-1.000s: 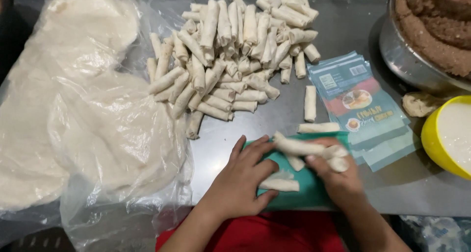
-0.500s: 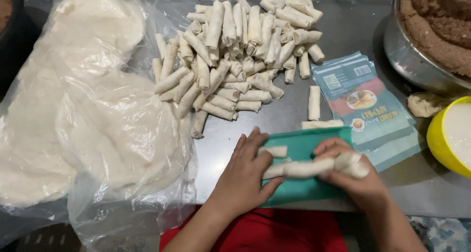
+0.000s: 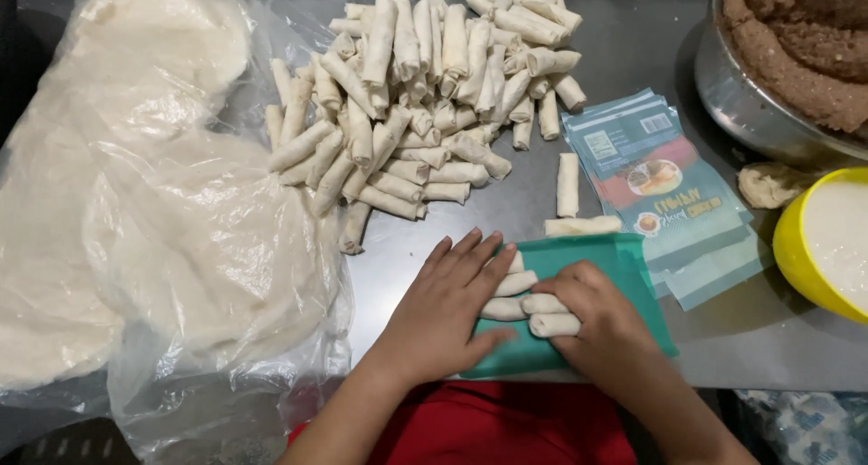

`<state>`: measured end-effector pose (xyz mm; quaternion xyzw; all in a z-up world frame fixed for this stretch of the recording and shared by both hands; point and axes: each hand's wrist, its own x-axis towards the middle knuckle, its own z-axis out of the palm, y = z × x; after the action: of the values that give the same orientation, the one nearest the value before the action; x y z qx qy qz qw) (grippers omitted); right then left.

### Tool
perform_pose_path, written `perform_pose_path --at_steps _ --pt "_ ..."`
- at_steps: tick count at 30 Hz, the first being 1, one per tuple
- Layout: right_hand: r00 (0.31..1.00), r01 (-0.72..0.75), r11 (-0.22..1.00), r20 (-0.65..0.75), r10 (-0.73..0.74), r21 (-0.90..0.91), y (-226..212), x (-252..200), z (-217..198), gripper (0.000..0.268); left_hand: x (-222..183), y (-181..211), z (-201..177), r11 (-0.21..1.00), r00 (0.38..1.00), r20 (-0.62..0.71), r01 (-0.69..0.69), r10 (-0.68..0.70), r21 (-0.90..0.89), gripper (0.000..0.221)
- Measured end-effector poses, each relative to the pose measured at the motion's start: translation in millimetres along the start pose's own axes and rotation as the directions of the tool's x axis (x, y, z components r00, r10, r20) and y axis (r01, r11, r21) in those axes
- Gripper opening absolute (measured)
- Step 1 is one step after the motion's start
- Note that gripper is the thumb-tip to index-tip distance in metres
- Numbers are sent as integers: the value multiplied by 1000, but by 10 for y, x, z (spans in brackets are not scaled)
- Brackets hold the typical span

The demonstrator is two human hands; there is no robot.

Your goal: Packing pre-rolled lumpia into plastic bags using a small board to align and slide them in.

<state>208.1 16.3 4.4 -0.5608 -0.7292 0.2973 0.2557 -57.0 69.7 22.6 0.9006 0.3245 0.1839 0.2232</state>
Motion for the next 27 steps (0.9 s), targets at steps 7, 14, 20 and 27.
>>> perform_pose_path --at_steps 7,14,20,27 --pt "999 -19 997 -48 15 -74 -118 -282 -67 36 24 29 10 997 999 -26 24 -22 74 111" --pt "993 -20 1000 -114 19 -3 -271 -264 10 51 -10 10 108 985 998 -52 -19 29 173 91" --pt "999 8 1000 -53 -8 10 230 -566 -245 21 -31 51 -1 999 999 -51 -2 5 55 88" --pt "993 104 955 -17 -114 -279 -39 -384 121 34 -24 67 -88 998 995 94 34 -29 -52 93"
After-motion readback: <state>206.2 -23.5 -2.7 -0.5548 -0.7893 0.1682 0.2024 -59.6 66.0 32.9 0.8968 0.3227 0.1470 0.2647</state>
